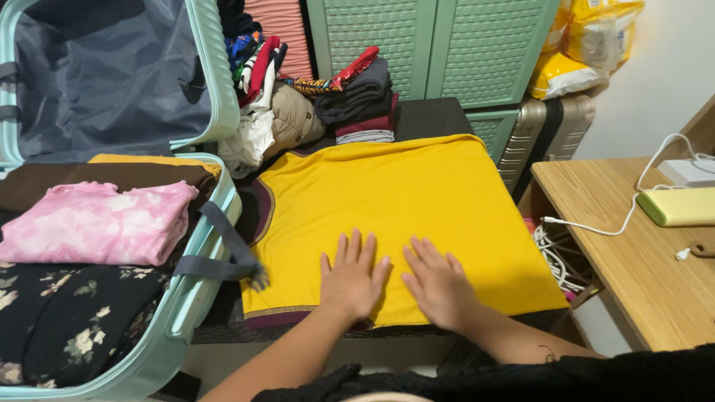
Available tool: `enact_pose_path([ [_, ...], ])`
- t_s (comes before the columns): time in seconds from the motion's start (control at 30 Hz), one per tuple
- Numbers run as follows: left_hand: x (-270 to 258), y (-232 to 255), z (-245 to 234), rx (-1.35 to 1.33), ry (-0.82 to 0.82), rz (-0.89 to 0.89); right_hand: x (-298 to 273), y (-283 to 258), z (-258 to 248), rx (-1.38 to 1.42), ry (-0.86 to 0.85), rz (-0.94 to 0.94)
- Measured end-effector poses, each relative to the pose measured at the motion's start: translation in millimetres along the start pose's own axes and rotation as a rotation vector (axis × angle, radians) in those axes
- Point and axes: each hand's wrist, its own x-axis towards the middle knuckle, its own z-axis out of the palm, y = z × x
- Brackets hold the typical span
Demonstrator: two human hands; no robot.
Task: The person folds a yellow sleeveless shirt and a red shirt by hand and places them into an open suitcase already containing other folded clothing.
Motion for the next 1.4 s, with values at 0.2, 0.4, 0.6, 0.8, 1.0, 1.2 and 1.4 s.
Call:
enact_pose_path([
  [0.2, -26.4, -25.0, -15.0, 0.138, -0.085, -0.012, -13.4, 13.3, -31.3, -0.23, -0.08, 0.061],
  [0.4, -33.1, -82.7, -25.6, 0.176, -0.008, -0.195, -36.5, 72.0, -49.4, -0.604, -0.246, 0.037],
  [0.6, -35.9, -110.0, -21.7, 0.082, 0.032, -0.261, -52.0, 111.6, -43.0, -0.669, -0.327, 0.285],
  [0.8, -18.6, -84.5, -19.5, 0.065, 0.072, -0.226, -15.8, 86.1, 7.4, -0.279, -0.078, 0.326],
  [1.0, -18.9, -39.5, -19.3, 0.062, -0.07, -0.06, -16.7, 1.4, -4.3, -0.105, -0.13, 0.076],
  [1.2, -28.9, -71.9, -28.7, 0.124, -0.071, -0.147, -40.7, 40.6, -49.1, -0.568, -0.38, 0.05],
  [1.4, -26.9, -110.3, -20.5, 0.083, 0.045, -0.188, -71.7, 90.9, -53.9, -0.551, -0.216, 0.135],
])
